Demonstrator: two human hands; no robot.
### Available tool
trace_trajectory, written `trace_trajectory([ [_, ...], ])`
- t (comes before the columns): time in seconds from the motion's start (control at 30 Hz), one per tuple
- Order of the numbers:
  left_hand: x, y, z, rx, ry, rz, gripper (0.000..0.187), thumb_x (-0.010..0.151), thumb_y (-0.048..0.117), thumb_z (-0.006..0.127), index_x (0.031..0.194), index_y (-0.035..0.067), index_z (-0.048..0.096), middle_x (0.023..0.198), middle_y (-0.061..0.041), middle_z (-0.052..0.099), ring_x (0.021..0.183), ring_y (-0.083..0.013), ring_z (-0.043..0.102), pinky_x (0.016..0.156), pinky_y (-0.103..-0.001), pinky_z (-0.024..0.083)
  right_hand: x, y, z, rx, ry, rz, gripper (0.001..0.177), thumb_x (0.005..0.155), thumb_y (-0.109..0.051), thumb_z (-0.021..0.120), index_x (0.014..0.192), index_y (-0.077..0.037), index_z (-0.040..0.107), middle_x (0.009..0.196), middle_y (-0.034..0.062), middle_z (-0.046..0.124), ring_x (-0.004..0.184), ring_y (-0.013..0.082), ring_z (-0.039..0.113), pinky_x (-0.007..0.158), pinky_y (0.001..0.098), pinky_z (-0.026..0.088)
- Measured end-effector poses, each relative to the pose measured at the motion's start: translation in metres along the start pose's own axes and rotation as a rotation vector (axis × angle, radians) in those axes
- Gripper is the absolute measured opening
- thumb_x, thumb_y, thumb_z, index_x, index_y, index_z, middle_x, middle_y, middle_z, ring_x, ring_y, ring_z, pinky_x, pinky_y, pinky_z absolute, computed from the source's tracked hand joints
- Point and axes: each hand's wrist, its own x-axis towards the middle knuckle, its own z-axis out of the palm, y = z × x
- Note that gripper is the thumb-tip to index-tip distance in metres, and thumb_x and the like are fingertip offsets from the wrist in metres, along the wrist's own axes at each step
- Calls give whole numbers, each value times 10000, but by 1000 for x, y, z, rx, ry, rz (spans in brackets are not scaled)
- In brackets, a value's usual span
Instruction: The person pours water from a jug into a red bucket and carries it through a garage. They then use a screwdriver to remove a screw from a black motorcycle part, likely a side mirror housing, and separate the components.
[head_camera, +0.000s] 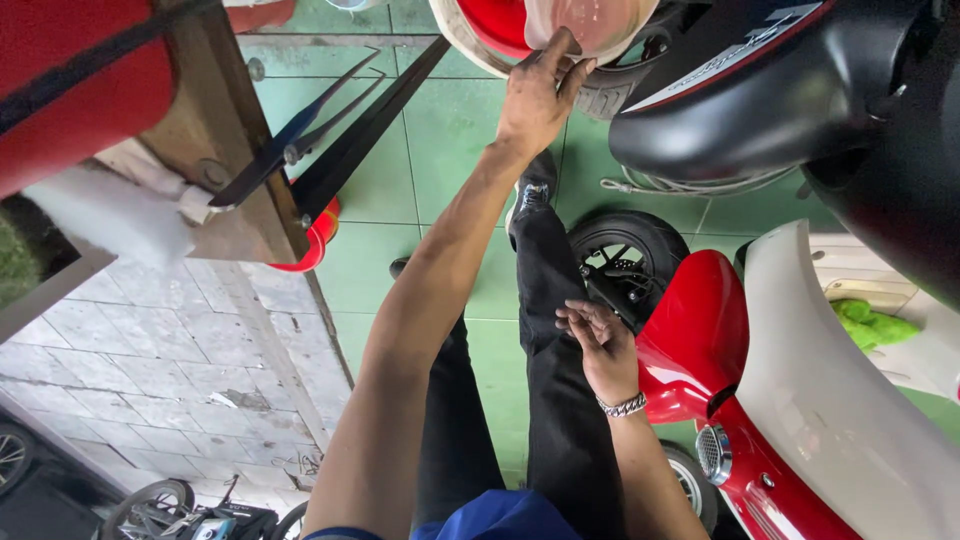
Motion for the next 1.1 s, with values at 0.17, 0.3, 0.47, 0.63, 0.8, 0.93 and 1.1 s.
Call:
trace_trajectory([
  [0.17, -9, 1, 3, 135, 61, 75, 321, 930, 220, 726, 1160, 131, 520, 896, -42, 788, 719, -169, 781, 616, -345, 620, 2, 1, -9, -33, -19, -57, 260, 976, -5, 600, 1222, 69, 636, 1089, 170, 739, 906, 217, 716, 806, 274, 553],
  [0.3, -9, 10, -6, 210, 36, 64, 361, 935, 230, 727, 1220, 166, 515, 906, -40, 740, 716, -239, 734, 658, -416, 574, 9, -38, -7, -103, 52, -130, 261, 963, 43, 605, 1221, 35, 639, 1066, 143, 743, 898, 203, 721, 822, 271, 569],
  [0.47, -12, 25, -19, 226, -9, 93, 362, 979, 283, 681, 1261, 180, 478, 918, -62, 727, 763, -256, 728, 698, -426, 575, 16, -102, -9, -219, 102, -456, 263, 951, 163, 566, 1179, 45, 625, 1045, 144, 709, 1001, 222, 724, 931, 289, 611],
  [0.63, -43, 72, -48, 219, 41, 218, 264, 940, 281, 676, 1146, 141, 586, 1021, -63, 732, 861, -320, 707, 754, -449, 555, 9, -125, -11, -189, 76, -653, 135, 1036, 41, 598, 1142, -17, 539, 1180, 131, 645, 1018, 226, 673, 936, 337, 609],
  [0.8, -128, 119, -109, 227, -2, 247, 311, 958, 272, 723, 1189, 193, 530, 957, -69, 638, 777, -292, 667, 685, -460, 537, -14, -143, -10, -502, 23, -922, 291, 1135, 51, 532, 1410, -12, 459, 1317, 124, 555, 1084, 214, 549, 966, 310, 428],
  [0.93, -212, 136, -172, 337, -101, 325, 283, 982, 251, 678, 1183, 157, 503, 1035, -97, 633, 879, -292, 687, 776, -425, 582, -33, -125, 4, -675, -143, -979, 584, 1257, 7, 489, 1697, -174, 151, 1781, 60, 174, 1657, 390, 305, 1363, 465, 331],
  [1.1, -316, 104, -253, 324, -78, 371, 198, 1026, 268, 600, 1143, 128, 524, 1024, -120, 598, 910, -304, 618, 737, -441, 570, -55, -81, 57, -1054, -115, -1071, 409, 1148, -27, 647, 1484, 116, 462, 1355, 323, 604, 1141, 430, 607, 975, 477, 483],
])
